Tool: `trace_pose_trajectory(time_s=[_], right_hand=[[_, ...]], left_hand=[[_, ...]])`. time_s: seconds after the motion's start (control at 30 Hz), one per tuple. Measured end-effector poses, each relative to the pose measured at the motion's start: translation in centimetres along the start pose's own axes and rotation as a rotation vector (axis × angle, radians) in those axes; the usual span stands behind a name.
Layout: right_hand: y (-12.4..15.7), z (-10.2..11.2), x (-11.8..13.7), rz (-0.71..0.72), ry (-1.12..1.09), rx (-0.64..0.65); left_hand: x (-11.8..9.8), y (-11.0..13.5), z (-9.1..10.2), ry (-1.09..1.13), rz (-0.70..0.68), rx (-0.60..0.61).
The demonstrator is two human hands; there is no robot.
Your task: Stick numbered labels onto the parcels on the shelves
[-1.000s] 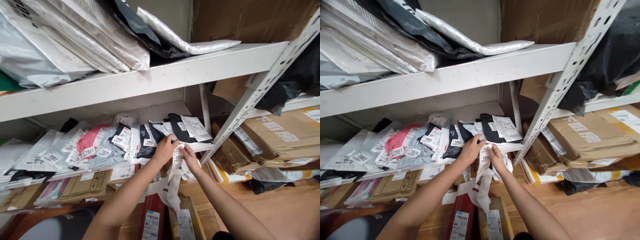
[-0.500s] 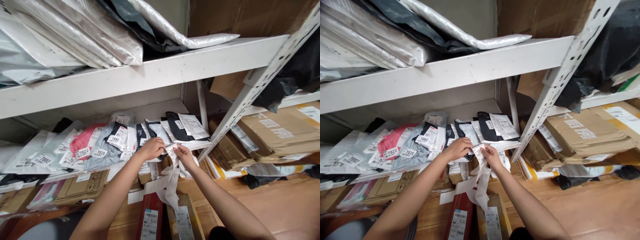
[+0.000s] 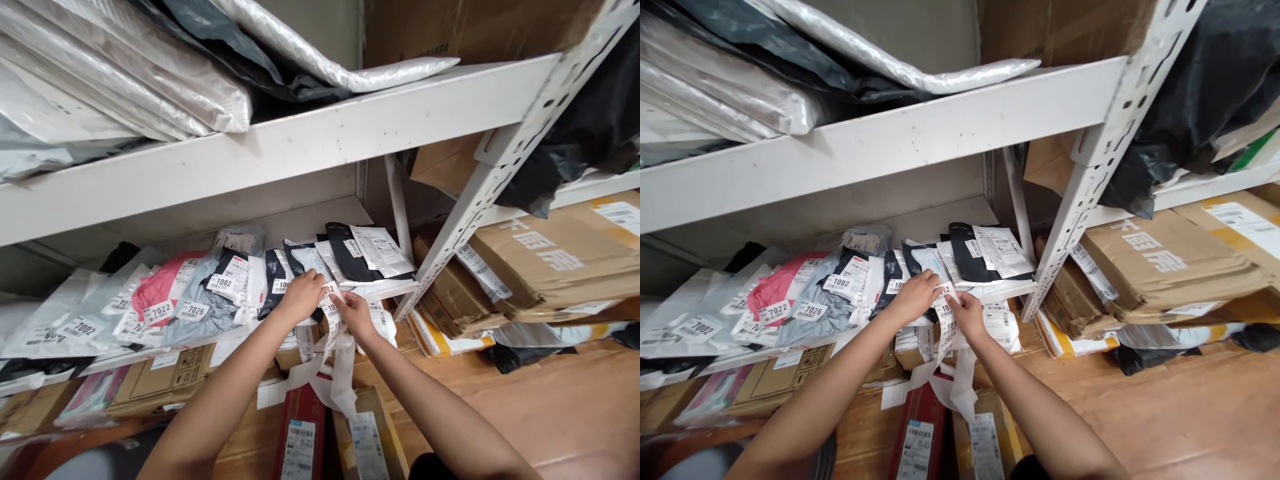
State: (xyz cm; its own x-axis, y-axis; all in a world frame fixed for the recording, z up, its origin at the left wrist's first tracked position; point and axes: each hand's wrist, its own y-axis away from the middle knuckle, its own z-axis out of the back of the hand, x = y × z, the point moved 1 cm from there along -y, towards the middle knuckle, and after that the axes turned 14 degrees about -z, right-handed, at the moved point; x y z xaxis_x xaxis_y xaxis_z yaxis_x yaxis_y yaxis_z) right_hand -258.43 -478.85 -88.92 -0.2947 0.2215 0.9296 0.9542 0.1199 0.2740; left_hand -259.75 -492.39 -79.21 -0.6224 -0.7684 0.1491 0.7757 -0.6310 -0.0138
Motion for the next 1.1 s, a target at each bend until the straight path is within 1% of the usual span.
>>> trace_pose_trajectory(time_s=[0.1, 0.17, 0.2, 0.33, 0.37, 0.43, 0.5, 0.53, 0.6, 0.67, 0.7, 0.77, 0.87, 1.0, 1.1], right_hand=[[0.3, 0.3, -0.2, -0.085, -0.018, -0.094], [0.5, 0.7, -0.2, -0.130, -0.023, -0.084], [0.7, 0.9, -0.1, -0.149, -0.010, -0.042], [1.0, 2.0, 0.4, -0.227, 0.041, 0.200], [1.1, 2.3, 0.5, -0.244, 0.049, 0.237], [1.1, 2.8, 0.7, -0.266, 0.070, 0.256], [1.1, 3.2, 0.9, -0.280, 0.110, 0.271], [1.2, 3.5, 1.0, -0.288, 0.152, 0.299], [1.4, 4.2, 1.4, -0.320, 0.270, 0.407], [1.5, 5.1, 1.8, -0.359, 0.374, 0.547], [1.4, 5.6, 2.0, -0.366, 0.401, 0.606], [1.2, 6.5, 2.5, -0.336, 0.417, 0.689], [0.5, 7.4, 3.0, -0.264, 0.368, 0.732], [0.0, 7.7, 3.0, -0.280, 0.266, 0.758], [-0.1, 7.7, 2.6, -0.289, 0.292, 0.763]], left_hand=[[-0.7, -0.2, -0.3, -0.075, 0.015, 0.012], [-1.1, -0.3, -0.5, -0.095, 0.027, 0.008], [-1.2, -0.3, -0.6, -0.102, 0.030, 0.003], [-1.4, -0.3, -1.1, -0.110, 0.039, -0.031], [-1.4, -0.4, -1.3, -0.102, 0.049, -0.045], [-1.3, -0.5, -1.6, -0.094, 0.073, -0.063], [-1.3, -0.6, -1.8, -0.115, 0.084, -0.050], [-1.3, -0.7, -1.9, -0.136, 0.088, -0.036], [-1.3, -0.8, -2.0, -0.168, 0.088, -0.018], [-1.2, -0.8, -2.0, -0.167, 0.076, -0.016], [-1.2, -0.8, -2.0, -0.156, 0.067, -0.016], [-1.0, -0.8, -2.0, -0.132, 0.053, -0.007], [-0.9, -0.9, -2.1, -0.120, 0.061, 0.011], [-0.9, -1.0, -2.1, -0.086, 0.070, 0.029], [-1.0, -1.0, -1.9, -0.042, 0.080, 0.026]])
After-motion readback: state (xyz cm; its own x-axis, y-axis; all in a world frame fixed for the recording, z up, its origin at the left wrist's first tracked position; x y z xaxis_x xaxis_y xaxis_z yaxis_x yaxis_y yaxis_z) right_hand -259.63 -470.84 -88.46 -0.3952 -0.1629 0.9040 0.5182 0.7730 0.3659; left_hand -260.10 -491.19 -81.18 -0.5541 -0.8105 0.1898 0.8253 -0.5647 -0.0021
